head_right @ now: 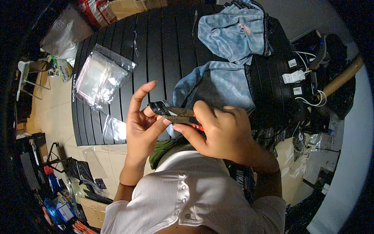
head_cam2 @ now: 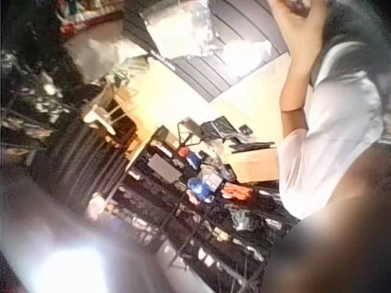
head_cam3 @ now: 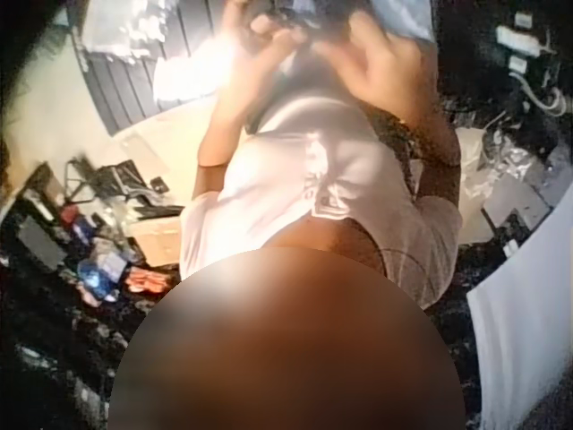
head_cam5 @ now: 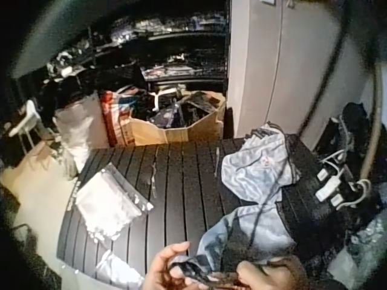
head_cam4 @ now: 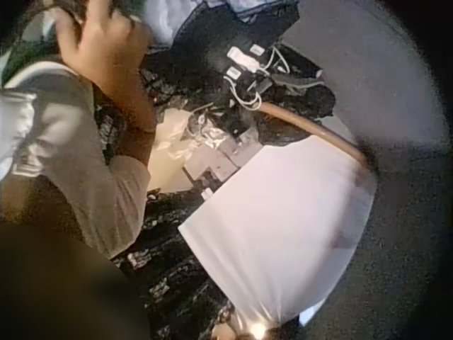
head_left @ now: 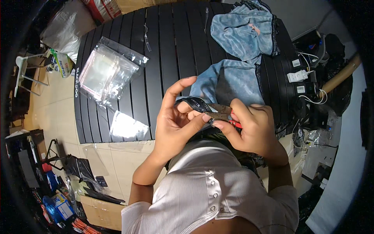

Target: Trimming loose threads and packaging textile sleeves into plastic bags.

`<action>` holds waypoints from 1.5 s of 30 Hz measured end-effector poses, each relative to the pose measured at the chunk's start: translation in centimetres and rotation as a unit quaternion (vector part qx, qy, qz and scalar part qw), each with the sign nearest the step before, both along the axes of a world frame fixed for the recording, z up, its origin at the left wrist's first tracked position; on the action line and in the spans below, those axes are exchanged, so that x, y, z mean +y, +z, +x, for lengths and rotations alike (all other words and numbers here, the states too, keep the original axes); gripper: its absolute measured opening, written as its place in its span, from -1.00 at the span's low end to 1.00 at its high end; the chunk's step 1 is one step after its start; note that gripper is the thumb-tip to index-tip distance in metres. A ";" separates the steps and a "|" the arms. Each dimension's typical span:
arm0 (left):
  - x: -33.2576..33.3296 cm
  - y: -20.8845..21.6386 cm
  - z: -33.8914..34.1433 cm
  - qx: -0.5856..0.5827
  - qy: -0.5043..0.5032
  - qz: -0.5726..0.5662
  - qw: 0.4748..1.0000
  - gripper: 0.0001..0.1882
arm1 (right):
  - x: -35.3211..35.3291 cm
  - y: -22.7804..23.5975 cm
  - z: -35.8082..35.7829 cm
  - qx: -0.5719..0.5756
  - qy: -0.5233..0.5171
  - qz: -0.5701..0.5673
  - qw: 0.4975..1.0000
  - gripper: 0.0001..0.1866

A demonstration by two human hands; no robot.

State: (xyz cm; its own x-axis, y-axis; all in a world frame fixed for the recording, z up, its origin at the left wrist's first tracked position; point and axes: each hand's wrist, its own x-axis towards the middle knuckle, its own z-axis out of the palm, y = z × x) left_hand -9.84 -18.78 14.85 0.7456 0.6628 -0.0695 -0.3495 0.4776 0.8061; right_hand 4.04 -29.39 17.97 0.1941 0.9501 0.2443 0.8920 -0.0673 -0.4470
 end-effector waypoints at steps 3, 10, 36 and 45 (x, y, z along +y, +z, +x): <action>0.2 0.0 0.0 0.000 -0.005 0.004 1.000 -0.27 | 0.0 0.0 0.2 -0.029 0.009 0.008 1.000 -0.65; 0.6 -0.1 -0.1 0.018 -0.034 -0.025 0.999 -0.30 | 0.5 -0.3 0.5 -0.104 0.014 0.048 0.993 -0.60; 0.9 -0.1 0.1 -0.041 -0.051 -0.094 0.993 -0.32 | 0.7 -0.2 1.2 -0.069 0.028 0.036 0.997 -0.63; 0.8 -0.5 -0.3 -0.014 -0.009 -0.030 0.999 -0.66 | -0.2 -0.5 2.4 0.211 -0.088 0.093 0.969 -0.52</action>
State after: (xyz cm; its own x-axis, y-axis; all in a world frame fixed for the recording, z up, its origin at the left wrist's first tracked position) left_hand -10.12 -17.95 14.38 0.7598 0.6442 -0.0882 -0.3619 0.5317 0.7657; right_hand 6.48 -29.60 17.44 0.4687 0.8402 0.2727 0.6098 -0.0844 -0.7881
